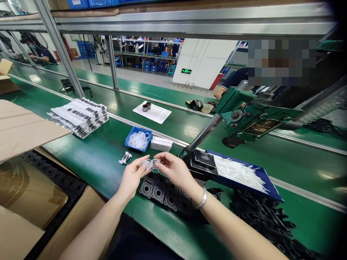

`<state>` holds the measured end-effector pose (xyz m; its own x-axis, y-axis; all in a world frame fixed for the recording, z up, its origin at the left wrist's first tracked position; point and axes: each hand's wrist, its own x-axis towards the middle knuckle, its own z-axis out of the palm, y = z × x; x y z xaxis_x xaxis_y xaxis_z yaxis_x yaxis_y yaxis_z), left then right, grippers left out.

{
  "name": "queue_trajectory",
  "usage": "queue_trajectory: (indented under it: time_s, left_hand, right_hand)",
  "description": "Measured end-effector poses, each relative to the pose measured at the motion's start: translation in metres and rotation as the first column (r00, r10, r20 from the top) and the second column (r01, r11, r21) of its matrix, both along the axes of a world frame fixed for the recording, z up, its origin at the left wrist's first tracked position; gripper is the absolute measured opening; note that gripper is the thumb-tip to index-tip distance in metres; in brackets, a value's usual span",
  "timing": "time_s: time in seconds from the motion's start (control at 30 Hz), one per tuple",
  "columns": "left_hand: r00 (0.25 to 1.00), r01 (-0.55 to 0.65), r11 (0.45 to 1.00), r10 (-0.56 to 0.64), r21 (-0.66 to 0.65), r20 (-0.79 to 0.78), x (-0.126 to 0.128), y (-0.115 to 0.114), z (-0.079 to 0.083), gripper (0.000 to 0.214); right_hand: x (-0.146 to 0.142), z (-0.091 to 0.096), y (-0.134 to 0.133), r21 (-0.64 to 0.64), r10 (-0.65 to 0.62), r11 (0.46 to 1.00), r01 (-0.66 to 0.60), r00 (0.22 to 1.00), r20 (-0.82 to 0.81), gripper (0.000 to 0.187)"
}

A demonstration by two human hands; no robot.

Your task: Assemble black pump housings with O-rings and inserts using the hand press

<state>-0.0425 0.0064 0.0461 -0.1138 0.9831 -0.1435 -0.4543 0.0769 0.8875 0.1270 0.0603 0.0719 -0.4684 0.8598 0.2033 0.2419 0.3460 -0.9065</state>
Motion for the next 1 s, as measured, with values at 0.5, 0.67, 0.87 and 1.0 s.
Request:
queue_trajectory:
  time_s: [0.5,0.67,0.87,1.0]
  left_hand:
    - [0.975,0.156,0.987,-0.148,0.033,-0.166,-0.010,-0.013,0.016,0.043]
    - [0.973,0.100,0.994,-0.091,0.036,-0.211,-0.010,-0.011,0.009,0.048]
    - [0.956,0.167,0.984,-0.146,0.062,-0.256,-0.014,-0.009,0.005,0.040]
    - [0.962,0.087,0.995,-0.072,0.045,-0.264,-0.020,-0.008,0.007,0.033]
  right_hand:
    - [-0.014,0.003,-0.002,-0.043,0.056,0.998,-0.056,0.998,0.014,0.024]
    - [-0.013,0.001,-0.004,-0.102,0.095,0.990,-0.099,0.994,-0.044,0.031]
    - [-0.012,0.012,-0.006,-0.110,0.267,0.956,-0.273,0.962,-0.063,0.034]
    - [-0.012,0.016,0.009,0.081,0.175,0.976,-0.203,0.948,0.266,0.028]
